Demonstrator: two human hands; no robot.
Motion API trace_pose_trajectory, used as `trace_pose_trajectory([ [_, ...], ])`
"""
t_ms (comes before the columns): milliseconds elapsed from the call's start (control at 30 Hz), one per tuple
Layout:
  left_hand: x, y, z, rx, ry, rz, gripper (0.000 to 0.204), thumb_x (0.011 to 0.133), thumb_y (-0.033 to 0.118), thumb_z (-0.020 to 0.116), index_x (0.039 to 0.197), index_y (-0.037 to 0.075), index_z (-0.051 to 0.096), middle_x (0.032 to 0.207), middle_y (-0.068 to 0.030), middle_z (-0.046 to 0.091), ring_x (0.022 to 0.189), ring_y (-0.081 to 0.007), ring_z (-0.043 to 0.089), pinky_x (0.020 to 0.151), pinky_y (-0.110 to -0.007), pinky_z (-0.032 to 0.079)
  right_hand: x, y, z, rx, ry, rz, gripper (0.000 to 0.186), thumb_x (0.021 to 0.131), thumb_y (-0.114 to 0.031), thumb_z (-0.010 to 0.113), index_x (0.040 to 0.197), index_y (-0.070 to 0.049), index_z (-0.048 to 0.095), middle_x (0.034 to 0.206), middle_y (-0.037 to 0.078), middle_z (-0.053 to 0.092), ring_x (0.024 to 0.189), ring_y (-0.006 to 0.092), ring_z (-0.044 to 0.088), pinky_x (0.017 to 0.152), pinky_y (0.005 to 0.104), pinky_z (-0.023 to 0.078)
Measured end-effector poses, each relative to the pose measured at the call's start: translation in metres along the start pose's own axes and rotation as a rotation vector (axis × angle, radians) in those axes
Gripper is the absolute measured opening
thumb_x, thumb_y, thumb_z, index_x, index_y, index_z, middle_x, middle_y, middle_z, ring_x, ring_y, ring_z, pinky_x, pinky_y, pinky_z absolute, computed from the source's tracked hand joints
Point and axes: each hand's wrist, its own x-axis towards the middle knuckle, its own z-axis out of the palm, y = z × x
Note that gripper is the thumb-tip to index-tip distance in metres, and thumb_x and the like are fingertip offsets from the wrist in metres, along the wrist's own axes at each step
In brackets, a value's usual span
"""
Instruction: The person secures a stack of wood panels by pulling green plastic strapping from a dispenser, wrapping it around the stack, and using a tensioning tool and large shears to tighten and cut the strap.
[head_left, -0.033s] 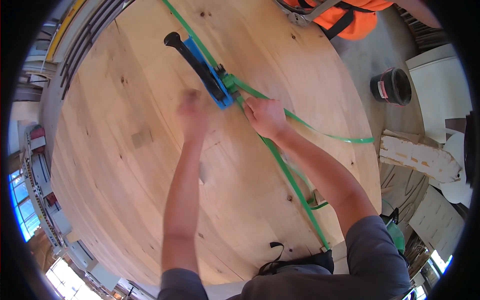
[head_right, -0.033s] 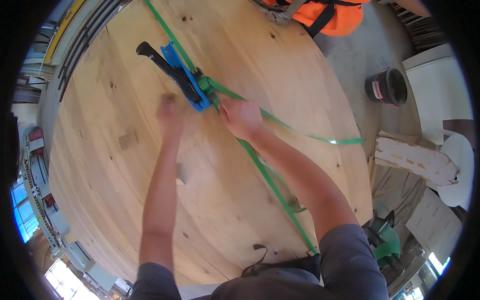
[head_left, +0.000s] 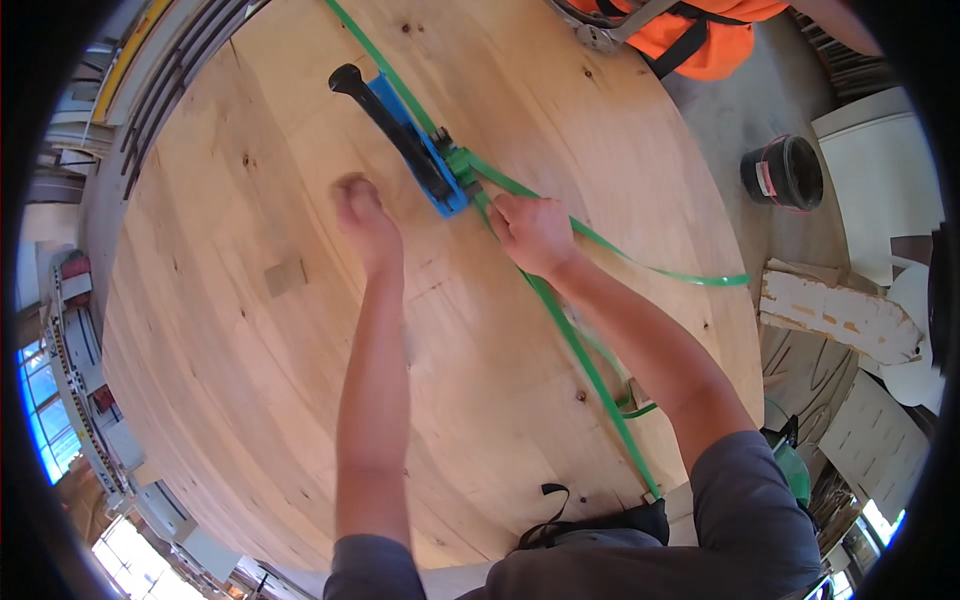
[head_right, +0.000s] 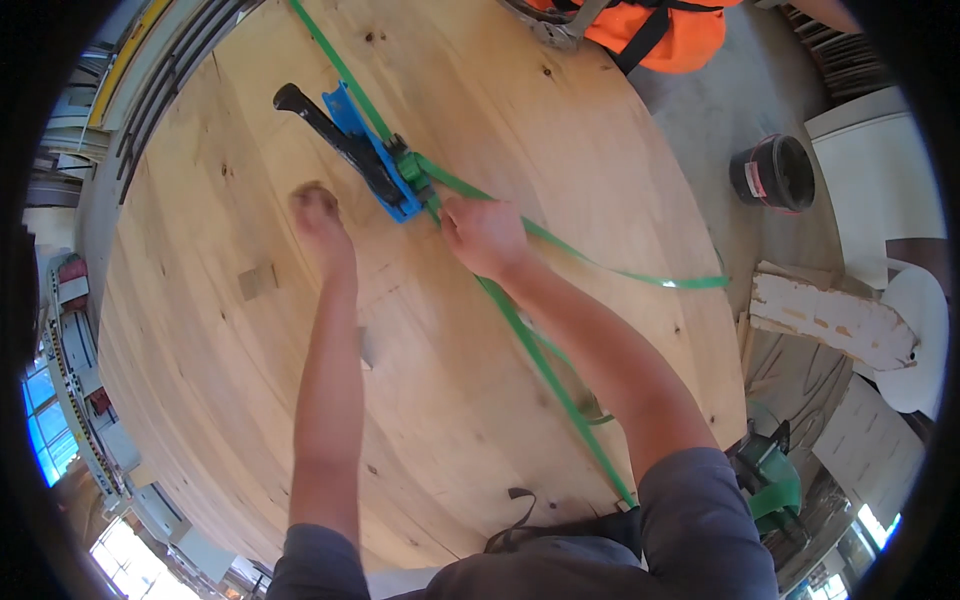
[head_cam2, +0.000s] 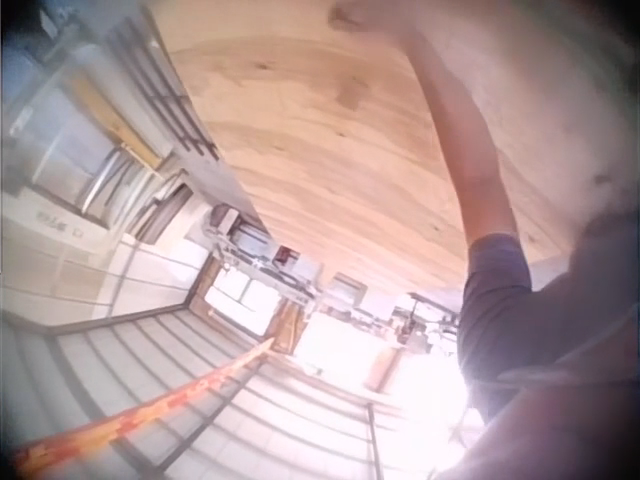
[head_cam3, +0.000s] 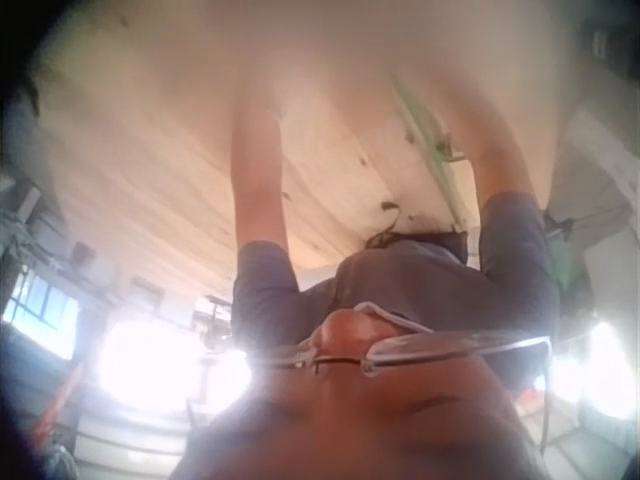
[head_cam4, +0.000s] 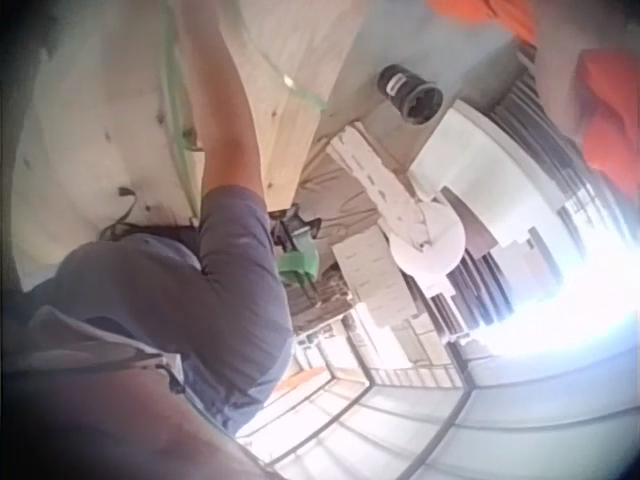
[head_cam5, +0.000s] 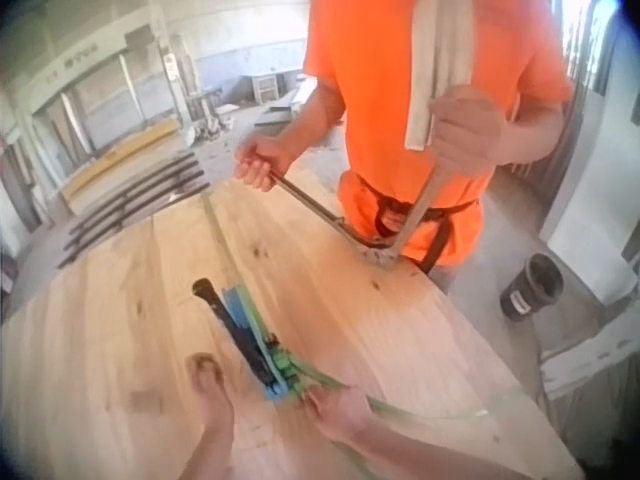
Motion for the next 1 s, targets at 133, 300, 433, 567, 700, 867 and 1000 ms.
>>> trace_pose_trajectory([
  [133,0.021,0.024,0.041,-0.983,0.494,-0.412,0.038,0.097,0.035,0.045,0.11,0.002,0.057,0.099,-0.0078,0.054,0.084,-0.0185,0.052,0.074,-0.033,0.046,0.003,0.001,-0.001,0.025,-0.032,-0.027,0.019,0.086,-0.019,0.058,0.071,-0.009,0.054,0.065,0.014,0.06,0.06,0.037,0.059,0.053,0.048,0.046],
  [300,0.02,0.04,0.064,-1.288,0.547,-0.451,0.04,0.1,0.042,0.038,0.111,0.005,0.051,0.1,-0.003,0.046,0.079,-0.0119,0.043,0.073,-0.027,0.042,-0.001,0.003,0.004,-0.009,-0.08,0.002,0.015,0.083,-0.017,0.059,0.072,-0.009,0.054,0.065,0.012,0.061,0.059,0.0358,0.059,0.053,0.0474,0.047],
  [433,0.025,0.054,0.06,-1.245,0.58,-0.478,0.039,0.101,0.038,0.035,0.114,0.004,0.049,0.096,-0.0027,0.045,0.08,-0.0132,0.044,0.077,-0.028,0.043,-0.001,0.005,0.005,0.006,-0.002,-0.012,0.014,0.082,-0.018,0.059,0.072,-0.01,0.054,0.066,0.01,0.061,0.058,0.0339,0.06,0.052,0.0464,0.046],
  [567,0.023,0.043,0.063,-0.96,0.512,-0.308,0.04,0.102,0.038,0.034,0.113,0.003,0.049,0.096,-0.0038,0.044,0.083,-0.0148,0.044,0.078,-0.029,0.043,0.003,-0.002,0.0,0.041,0.017,-0.027,0.012,0.08,-0.013,0.06,0.071,-0.008,0.053,0.065,0.01,0.061,0.056,0.0338,0.059,0.049,0.0442,0.046],
  [700,0.021,0.05,0.065,-0.926,0.606,-0.437,0.042,0.102,0.038,0.035,0.111,0.0,0.051,0.099,-0.0087,0.048,0.086,-0.0182,0.046,0.081,-0.032,0.042,0.004,-0.001,0.006,0.024,0.014,-0.022,0.013,0.08,-0.013,0.06,0.071,-0.008,0.052,0.065,0.011,0.061,0.055,0.0342,0.059,0.049,0.0454,0.046],
  [867,0.022,0.048,0.06,-0.724,0.572,-0.455,0.043,0.102,0.037,0.036,0.115,-0.001,0.049,0.102,-0.0105,0.049,0.09,-0.0194,0.047,0.083,-0.033,0.042,0.008,0.001,-0.002,0.075,0.068,-0.053,0.015,0.082,-0.014,0.059,0.071,-0.007,0.052,0.066,0.013,0.06,0.055,0.0349,0.059,0.049,0.0461,0.047],
  [1000,0.023,0.05,0.06,-0.863,0.468,-0.391,0.034,0.102,0.028,0.038,0.117,-0.002,0.046,0.109,-0.0113,0.05,0.099,-0.0214,0.05,0.092,-0.033,0.04,0.016,-0.006,-0.011,-0.074,-0.143,0.005,0.021,0.085,-0.024,0.06,0.074,-0.006,0.057,0.067,0.014,0.062,0.059,0.0356,0.061,0.055,0.0469,0.048],
])
